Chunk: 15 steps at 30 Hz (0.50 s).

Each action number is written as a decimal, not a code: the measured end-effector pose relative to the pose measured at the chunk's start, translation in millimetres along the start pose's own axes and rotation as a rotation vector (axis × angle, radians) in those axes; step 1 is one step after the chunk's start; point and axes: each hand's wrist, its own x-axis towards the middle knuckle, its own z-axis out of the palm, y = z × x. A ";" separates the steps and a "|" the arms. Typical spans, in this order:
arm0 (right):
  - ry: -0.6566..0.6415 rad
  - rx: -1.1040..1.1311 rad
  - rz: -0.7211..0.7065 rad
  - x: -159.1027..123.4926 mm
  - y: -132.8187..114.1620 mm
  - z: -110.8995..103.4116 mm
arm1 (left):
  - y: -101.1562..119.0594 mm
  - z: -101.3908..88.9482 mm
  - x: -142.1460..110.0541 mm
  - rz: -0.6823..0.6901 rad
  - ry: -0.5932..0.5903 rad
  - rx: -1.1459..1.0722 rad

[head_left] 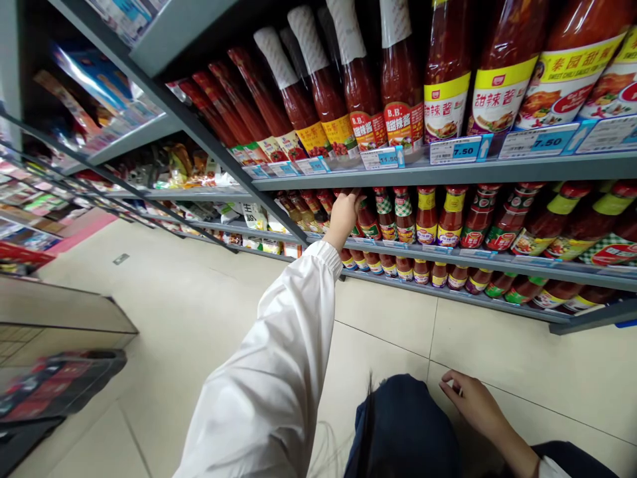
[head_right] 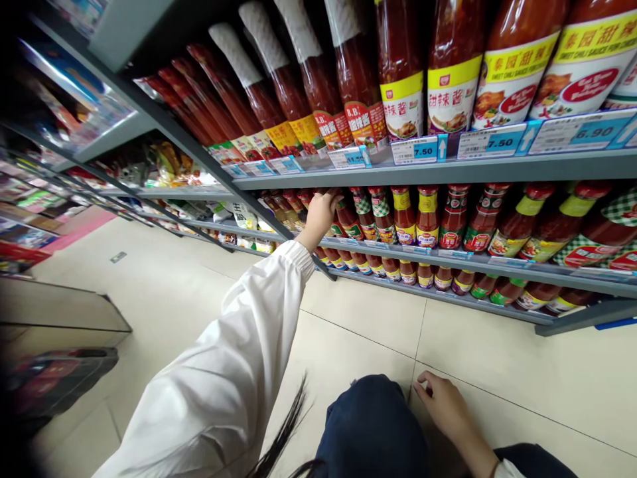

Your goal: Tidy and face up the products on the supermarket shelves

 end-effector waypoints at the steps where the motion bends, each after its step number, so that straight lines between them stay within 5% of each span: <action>1: 0.000 0.002 -0.005 0.1 0.0 0.6 | -1.1 2.8 1.0 0.001 0.013 -0.023; 8: 0.036 0.053 -0.038 -1.8 -0.3 0.7 | -6.7 0.8 -11.3 -0.003 0.063 -0.117; 15: 0.062 0.059 -0.049 3.5 3.8 2.0 | -30.3 -5.7 -34.8 -0.116 0.397 -0.183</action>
